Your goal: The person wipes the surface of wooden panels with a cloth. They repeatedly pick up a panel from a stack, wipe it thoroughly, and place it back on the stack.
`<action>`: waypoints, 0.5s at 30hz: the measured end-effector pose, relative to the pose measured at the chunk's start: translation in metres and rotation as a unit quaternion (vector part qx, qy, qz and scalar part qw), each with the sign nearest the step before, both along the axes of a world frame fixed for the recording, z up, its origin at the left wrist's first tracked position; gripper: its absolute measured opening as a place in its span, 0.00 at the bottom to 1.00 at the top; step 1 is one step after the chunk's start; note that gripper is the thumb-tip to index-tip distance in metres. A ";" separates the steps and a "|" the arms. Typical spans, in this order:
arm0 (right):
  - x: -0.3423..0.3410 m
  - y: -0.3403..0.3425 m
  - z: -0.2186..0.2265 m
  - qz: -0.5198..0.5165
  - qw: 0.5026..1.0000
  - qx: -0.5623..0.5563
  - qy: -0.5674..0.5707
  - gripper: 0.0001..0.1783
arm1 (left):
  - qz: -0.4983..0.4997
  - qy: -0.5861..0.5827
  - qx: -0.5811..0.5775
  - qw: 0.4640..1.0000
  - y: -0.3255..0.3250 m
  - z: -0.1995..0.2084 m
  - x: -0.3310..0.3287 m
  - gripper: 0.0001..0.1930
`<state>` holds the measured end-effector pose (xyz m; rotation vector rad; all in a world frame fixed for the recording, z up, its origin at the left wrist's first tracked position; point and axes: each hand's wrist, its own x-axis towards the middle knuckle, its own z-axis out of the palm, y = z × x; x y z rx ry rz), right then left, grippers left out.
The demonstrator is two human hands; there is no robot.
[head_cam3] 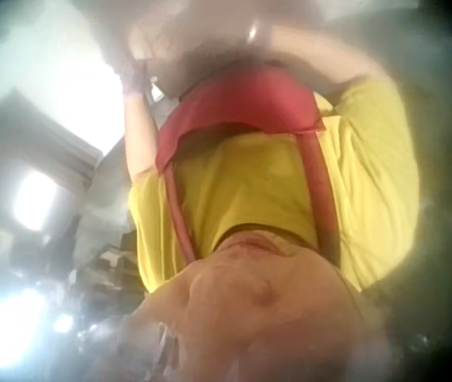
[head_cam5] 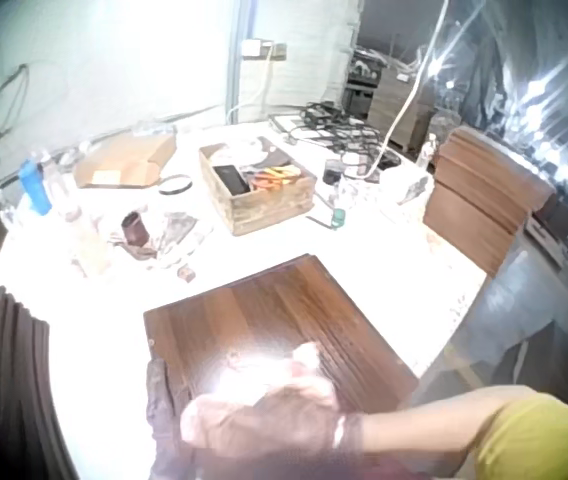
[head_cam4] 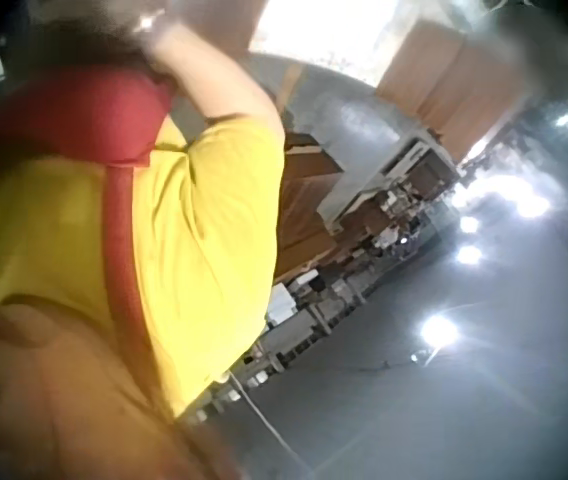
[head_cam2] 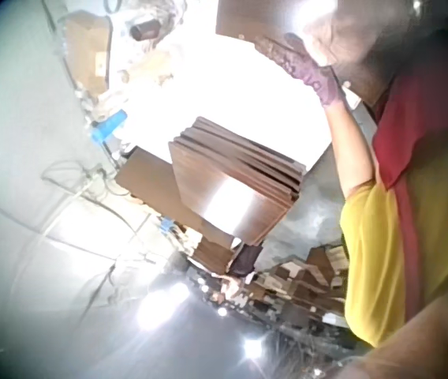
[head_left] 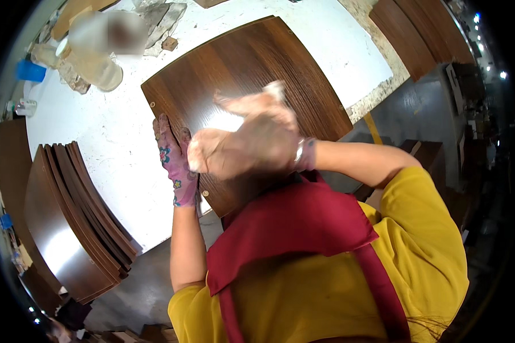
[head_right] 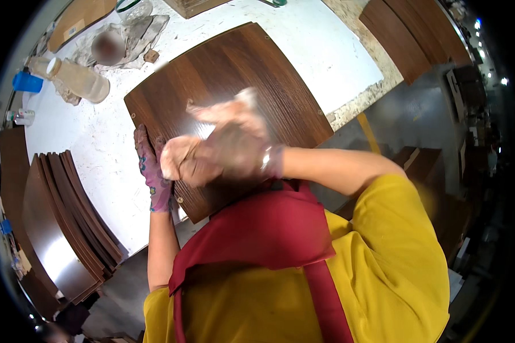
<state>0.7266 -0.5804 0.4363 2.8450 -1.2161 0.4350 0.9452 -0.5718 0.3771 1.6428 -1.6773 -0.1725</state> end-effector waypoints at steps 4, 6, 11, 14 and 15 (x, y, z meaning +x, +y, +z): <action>-0.124 -0.067 0.002 -0.182 0.983 -0.026 -0.009 0.16 | -0.008 0.083 0.018 0.996 0.003 0.017 -0.009 0.25; -0.099 -0.050 -0.013 -0.227 0.969 0.099 -0.012 0.17 | 0.001 0.076 0.033 0.997 0.000 0.005 -0.005 0.25; -0.036 0.037 -0.030 -0.096 0.969 0.177 -0.145 0.22 | 0.012 0.070 0.026 0.997 -0.002 -0.008 0.002 0.24; -0.156 0.002 -0.015 -0.224 0.973 0.014 -0.060 0.19 | -0.005 0.048 0.016 0.999 -0.002 -0.006 0.002 0.23; -0.171 -0.009 0.011 -0.376 0.911 0.171 -0.010 0.16 | -0.010 0.048 0.019 0.999 -0.001 -0.007 0.002 0.23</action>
